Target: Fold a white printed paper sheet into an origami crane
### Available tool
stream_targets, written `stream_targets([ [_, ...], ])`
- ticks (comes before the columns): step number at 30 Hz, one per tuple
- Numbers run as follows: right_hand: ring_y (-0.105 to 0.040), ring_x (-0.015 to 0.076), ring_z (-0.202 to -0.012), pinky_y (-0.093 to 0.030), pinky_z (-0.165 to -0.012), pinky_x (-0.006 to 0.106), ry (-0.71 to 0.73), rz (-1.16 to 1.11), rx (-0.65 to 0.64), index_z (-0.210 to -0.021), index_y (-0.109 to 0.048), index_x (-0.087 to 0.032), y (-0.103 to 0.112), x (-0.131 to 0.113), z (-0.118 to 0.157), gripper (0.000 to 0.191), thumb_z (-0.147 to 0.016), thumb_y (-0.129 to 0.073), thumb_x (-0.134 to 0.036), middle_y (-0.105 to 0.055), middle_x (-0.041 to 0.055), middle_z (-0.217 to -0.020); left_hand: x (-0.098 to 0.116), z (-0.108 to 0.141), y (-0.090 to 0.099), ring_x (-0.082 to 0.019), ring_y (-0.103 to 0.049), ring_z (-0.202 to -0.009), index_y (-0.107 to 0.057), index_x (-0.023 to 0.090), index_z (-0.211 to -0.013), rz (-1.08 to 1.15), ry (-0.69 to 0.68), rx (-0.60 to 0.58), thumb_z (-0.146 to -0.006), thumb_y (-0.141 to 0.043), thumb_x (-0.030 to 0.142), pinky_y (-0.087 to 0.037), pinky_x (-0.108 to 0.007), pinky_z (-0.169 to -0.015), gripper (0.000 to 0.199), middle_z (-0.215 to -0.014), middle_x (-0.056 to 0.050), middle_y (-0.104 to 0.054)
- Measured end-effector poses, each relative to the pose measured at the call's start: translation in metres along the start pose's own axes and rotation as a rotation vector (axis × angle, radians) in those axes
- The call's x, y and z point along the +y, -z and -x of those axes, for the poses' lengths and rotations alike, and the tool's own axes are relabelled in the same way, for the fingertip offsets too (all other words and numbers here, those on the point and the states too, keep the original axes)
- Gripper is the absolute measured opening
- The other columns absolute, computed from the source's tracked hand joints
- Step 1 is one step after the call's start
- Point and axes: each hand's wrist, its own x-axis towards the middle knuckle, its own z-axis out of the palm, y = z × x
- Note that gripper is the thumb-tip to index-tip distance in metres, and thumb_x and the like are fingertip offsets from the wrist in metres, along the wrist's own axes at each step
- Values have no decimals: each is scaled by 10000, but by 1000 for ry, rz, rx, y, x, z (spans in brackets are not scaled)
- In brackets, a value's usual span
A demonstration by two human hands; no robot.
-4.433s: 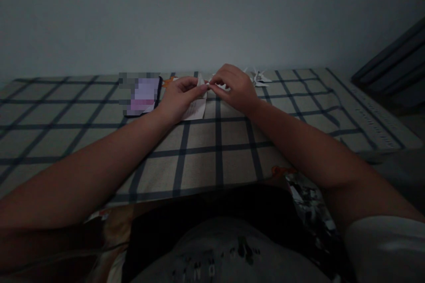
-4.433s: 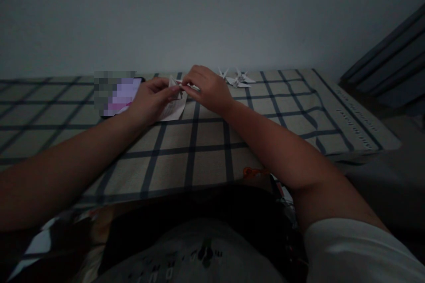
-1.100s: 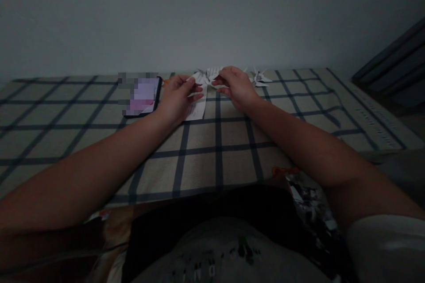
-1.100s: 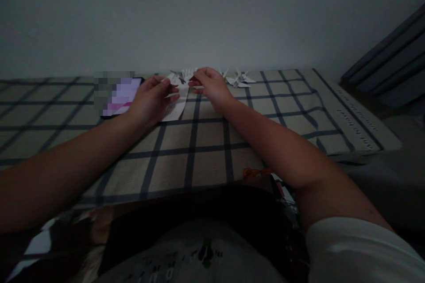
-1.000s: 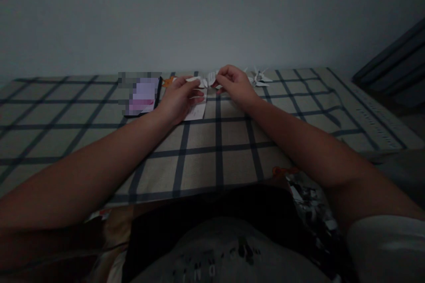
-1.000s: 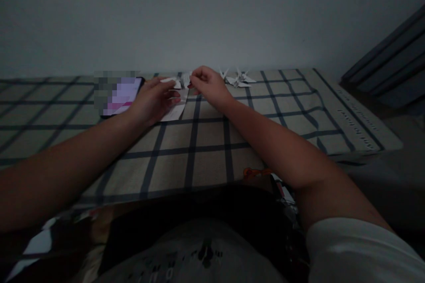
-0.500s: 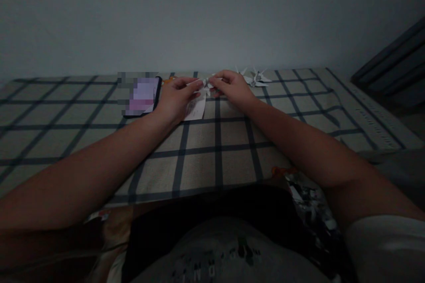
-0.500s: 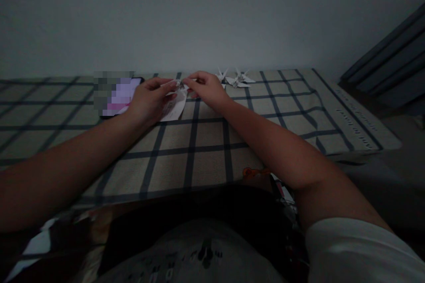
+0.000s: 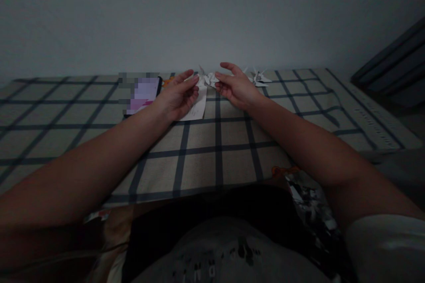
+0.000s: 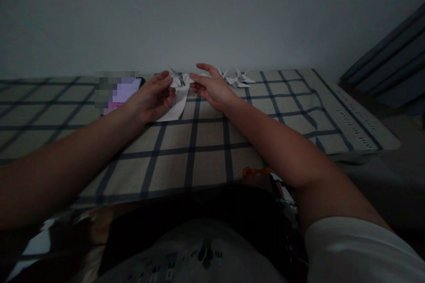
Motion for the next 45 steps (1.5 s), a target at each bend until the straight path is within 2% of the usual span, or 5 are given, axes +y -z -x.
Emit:
stream_targets([
  [10, -674, 106, -786, -636, -736, 264, -23, -36, -40, -1094, -491, -257, 4, 0, -6, 373, -920, -781, -414, -632, -20, -961, 6, -1, 1, -189, -791, -1001, -713, 242, -995, -72, -30, -58, -876, -871, 326, -690, -259, -814, 215, -983, -28, -780],
  [23, -730, 124, -817, -670, -821, 288, -121, -101, -68, -1098, -550, -239, 2, -1, 3, 302, -917, -778, -321, -711, 4, -973, -3, -3, 2, -130, -785, -849, -695, 253, -1000, 8, 26, 10, -861, -871, 214, -672, -213, -781, 228, -921, 7, -773],
  [31, -682, 59, -687, -618, -688, 155, -202, -210, -3, -1124, -547, -232, 1, -10, 2, 196, -987, -665, -154, -694, -36, -903, 2, 7, -15, -37, -718, -706, -669, 200, -972, 211, 124, 61, -927, -739, 48, -596, -91, -699, 173, -895, 22, -753],
  [37, -736, 71, -768, -656, -794, 182, -234, -298, -3, -1194, -578, -227, 5, -13, 6, 217, -1016, -584, -104, -740, -21, -927, 7, 13, -17, -32, -709, -666, -667, 179, -1082, 272, 195, 129, -985, -591, -17, -600, -93, -756, 231, -840, 21, -727],
  [45, -700, 88, -615, -598, -630, 177, -196, 21, 139, -1150, -621, -168, 8, -24, 5, 195, -983, -633, -69, -716, -15, -730, 10, 15, -20, -34, -735, -690, -679, 185, -1182, 195, 219, 145, -1002, -519, -35, -608, -80, -784, 327, -871, 2, -752],
])
